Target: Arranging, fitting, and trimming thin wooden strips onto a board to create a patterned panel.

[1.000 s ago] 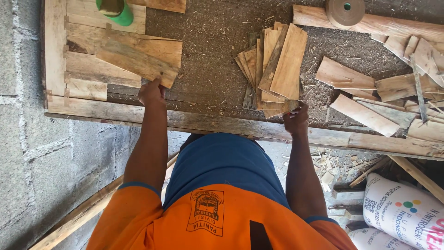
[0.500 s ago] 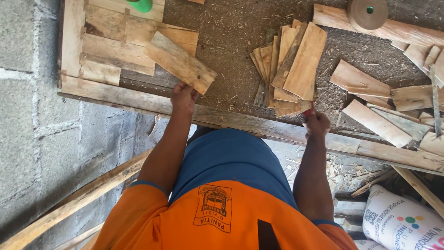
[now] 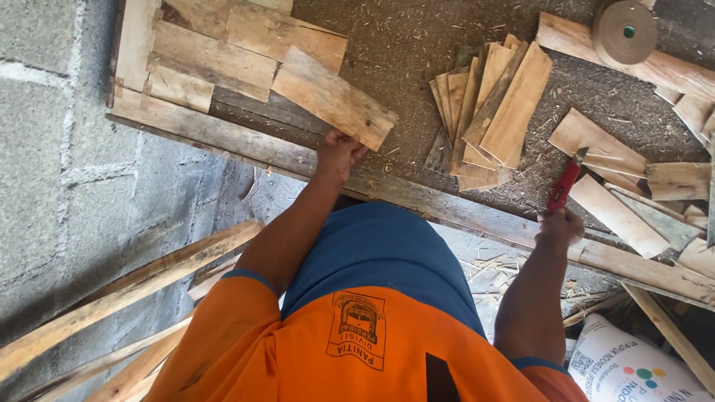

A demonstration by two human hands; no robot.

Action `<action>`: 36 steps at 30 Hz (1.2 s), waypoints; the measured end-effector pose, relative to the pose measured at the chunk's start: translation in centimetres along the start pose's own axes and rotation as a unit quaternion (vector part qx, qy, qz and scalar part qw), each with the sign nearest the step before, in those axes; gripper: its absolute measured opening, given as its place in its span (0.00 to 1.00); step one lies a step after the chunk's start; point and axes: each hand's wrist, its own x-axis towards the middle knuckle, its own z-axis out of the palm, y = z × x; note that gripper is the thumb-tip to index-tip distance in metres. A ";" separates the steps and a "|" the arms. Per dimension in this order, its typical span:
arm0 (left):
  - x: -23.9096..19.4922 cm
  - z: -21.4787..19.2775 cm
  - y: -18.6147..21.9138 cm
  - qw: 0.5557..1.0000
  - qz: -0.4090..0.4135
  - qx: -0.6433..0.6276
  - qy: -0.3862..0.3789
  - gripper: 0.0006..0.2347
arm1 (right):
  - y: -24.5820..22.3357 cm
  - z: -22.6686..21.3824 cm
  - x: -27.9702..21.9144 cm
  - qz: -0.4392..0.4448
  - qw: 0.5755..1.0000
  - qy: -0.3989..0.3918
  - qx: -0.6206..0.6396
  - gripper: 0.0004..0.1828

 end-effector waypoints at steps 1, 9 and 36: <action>-0.3 0.4 0.0 1.000 0.001 -0.002 0.003 0.10 | -0.1 -0.3 0.1 0.000 1.000 -0.003 -0.002 0.13; -1.2 2.1 -0.3 1.000 -0.016 0.000 0.025 0.08 | -12.2 3.3 -10.9 -0.403 0.866 0.154 -0.252 0.21; -6.1 -1.4 9.3 0.992 0.001 -0.118 -0.049 0.12 | -18.3 22.2 -38.3 -0.540 0.710 -0.437 -0.116 0.16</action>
